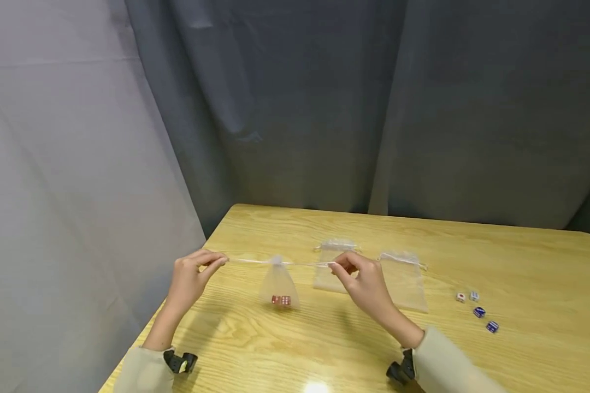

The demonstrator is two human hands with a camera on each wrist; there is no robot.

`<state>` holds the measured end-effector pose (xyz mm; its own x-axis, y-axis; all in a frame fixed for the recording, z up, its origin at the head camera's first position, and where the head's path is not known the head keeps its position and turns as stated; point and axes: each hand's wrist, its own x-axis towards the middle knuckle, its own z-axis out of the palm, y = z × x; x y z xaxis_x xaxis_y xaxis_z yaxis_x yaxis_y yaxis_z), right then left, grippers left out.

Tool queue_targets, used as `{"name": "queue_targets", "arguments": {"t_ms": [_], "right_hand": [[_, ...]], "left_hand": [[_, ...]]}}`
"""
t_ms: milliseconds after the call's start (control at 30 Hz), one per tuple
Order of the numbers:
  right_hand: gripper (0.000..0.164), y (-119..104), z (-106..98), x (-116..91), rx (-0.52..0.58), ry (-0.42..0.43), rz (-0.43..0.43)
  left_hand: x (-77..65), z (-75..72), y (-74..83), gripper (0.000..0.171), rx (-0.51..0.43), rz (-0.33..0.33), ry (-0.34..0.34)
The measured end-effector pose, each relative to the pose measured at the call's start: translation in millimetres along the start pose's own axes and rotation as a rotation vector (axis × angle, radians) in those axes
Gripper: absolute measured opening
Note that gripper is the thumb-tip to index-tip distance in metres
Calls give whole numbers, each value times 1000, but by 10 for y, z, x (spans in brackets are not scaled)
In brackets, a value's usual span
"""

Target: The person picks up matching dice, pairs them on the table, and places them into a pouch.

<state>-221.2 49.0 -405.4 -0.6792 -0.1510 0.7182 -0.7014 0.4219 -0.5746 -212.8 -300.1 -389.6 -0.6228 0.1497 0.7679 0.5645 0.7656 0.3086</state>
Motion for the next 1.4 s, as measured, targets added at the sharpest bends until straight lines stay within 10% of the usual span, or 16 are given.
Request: {"name": "queue_targets", "arguments": {"t_ms": [633, 1400], "right_hand": [[9, 215, 336, 195, -21, -125, 85], [13, 547, 568, 315, -174, -286, 382]], "left_hand": [[112, 149, -347, 11, 67, -253, -121], [265, 727, -620, 17, 11, -492, -333]]}}
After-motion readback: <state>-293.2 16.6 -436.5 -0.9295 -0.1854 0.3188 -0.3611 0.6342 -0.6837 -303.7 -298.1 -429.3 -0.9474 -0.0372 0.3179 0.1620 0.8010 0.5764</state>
